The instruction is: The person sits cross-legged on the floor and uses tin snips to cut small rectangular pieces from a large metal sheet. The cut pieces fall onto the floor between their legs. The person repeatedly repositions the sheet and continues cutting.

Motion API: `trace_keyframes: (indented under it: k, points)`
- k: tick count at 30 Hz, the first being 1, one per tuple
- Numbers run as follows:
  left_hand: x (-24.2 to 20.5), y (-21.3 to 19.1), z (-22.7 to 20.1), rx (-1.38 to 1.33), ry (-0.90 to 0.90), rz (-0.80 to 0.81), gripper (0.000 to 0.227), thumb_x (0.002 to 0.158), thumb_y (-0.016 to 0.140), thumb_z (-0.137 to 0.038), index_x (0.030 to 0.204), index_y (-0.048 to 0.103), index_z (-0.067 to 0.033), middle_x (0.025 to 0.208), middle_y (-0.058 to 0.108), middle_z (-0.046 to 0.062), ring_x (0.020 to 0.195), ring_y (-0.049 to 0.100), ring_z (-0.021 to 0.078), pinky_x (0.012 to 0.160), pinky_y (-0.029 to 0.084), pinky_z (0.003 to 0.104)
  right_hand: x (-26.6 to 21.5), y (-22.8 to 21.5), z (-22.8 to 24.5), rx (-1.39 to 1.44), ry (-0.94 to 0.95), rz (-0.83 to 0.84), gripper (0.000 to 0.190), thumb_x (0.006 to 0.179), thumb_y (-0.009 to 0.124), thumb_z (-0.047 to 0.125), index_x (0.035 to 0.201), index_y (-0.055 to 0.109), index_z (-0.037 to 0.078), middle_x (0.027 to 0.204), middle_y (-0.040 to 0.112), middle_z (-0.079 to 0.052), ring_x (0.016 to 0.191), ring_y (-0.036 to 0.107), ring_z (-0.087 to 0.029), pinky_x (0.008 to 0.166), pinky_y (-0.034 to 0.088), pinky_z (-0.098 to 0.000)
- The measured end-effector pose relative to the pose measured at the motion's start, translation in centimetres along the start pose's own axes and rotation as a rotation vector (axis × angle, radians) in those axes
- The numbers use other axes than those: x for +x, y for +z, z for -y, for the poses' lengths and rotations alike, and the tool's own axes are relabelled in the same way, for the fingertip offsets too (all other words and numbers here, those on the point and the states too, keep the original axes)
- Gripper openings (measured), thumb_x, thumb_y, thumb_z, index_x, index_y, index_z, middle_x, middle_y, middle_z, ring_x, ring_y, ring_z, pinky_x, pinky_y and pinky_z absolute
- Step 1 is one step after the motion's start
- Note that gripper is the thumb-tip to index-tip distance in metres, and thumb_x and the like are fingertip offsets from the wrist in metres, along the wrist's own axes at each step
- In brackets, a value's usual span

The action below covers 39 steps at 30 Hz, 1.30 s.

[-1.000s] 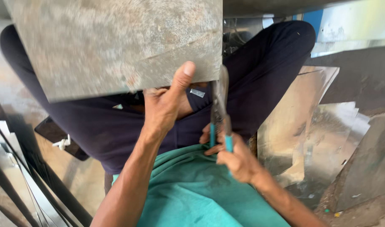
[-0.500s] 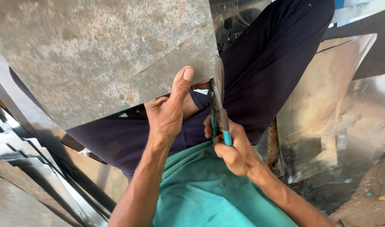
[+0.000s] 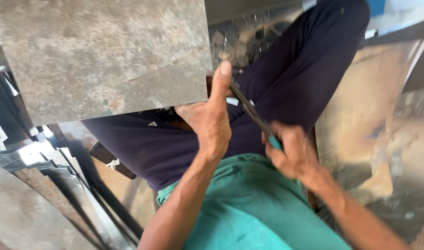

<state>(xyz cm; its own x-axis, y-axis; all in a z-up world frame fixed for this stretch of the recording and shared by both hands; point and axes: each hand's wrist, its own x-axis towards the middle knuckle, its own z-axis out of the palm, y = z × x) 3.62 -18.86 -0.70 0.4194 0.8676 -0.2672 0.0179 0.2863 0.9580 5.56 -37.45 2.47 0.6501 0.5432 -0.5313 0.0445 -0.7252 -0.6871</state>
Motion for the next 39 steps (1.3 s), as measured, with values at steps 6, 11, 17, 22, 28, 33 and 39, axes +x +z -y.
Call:
trace_keyframes:
  k: [6,11,17,22,28,33,39]
  points:
    - [2.2,-4.6,-3.4,-0.116,0.08,0.406,0.045,0.078,0.088,-0.011,0.11,0.058,-0.0035,0.099,0.066,0.002,0.089,0.065,0.0113,0.081,0.055,0.028,-2.2,2.6,-1.9,0.295,0.127,-0.049,0.014,0.071,0.06,0.014,0.076,0.065,0.002,0.058,0.059,-0.004,0.055,0.055,-0.017,0.054,0.045,-0.0338]
    - [3.7,-4.4,-4.3,-0.422,-0.324,0.313,0.022,0.095,0.074,-0.016,0.106,0.07,0.0031,0.096,0.073,0.013,0.083,0.074,0.0264,0.069,0.056,0.036,-1.8,2.5,-1.2,0.6,0.188,0.024,0.033,0.067,0.054,0.012,0.098,0.064,0.002,0.077,0.061,-0.004,0.072,0.059,-0.016,0.066,0.049,-0.0316]
    - [1.4,0.8,1.4,-0.173,-0.178,0.542,0.021,0.099,0.073,-0.016,0.111,0.073,0.0016,0.102,0.077,0.013,0.093,0.075,0.0203,0.086,0.061,0.034,-0.5,3.0,1.0,0.706,0.175,0.056,0.041,0.065,0.051,0.01,0.104,0.058,0.001,0.083,0.058,-0.006,0.079,0.055,-0.016,0.07,0.049,-0.0313]
    - [0.7,0.3,1.9,-0.095,-0.213,0.549,0.024,0.1,0.073,-0.019,0.112,0.076,0.0006,0.105,0.078,0.011,0.096,0.075,0.018,0.095,0.06,0.033,-0.4,3.5,1.7,0.63,0.182,0.025,0.033,0.066,0.048,0.01,0.096,0.056,0.001,0.073,0.056,-0.006,0.067,0.052,-0.016,0.062,0.048,-0.0319]
    - [1.0,1.0,1.3,-0.094,-0.27,0.538,0.023,0.099,0.072,-0.019,0.111,0.075,0.0008,0.103,0.078,0.01,0.097,0.074,0.0173,0.1,0.059,0.035,0.2,3.4,1.2,0.595,0.164,-0.024,0.024,0.067,0.049,0.011,0.086,0.058,0.0,0.067,0.058,-0.005,0.06,0.053,-0.014,0.055,0.048,-0.0315]
    - [0.6,1.3,1.4,-0.146,-0.346,0.525,0.027,0.098,0.073,-0.021,0.115,0.076,0.0,0.105,0.078,0.009,0.099,0.072,0.0146,0.102,0.057,0.032,0.2,4.4,-1.0,0.77,0.172,-0.045,0.021,0.069,0.046,0.008,0.084,0.058,-0.002,0.067,0.055,-0.006,0.059,0.048,-0.015,0.054,0.042,-0.0321]
    - [2.3,-2.5,-1.7,-0.179,-0.228,0.501,0.024,0.094,0.076,-0.016,0.109,0.073,0.002,0.097,0.076,0.008,0.089,0.069,0.0117,0.078,0.056,0.028,-1.0,3.1,0.7,0.645,0.147,0.284,0.034,0.07,0.05,0.008,0.103,0.055,0.001,0.083,0.057,-0.006,0.072,0.053,-0.016,0.065,0.045,-0.0305]
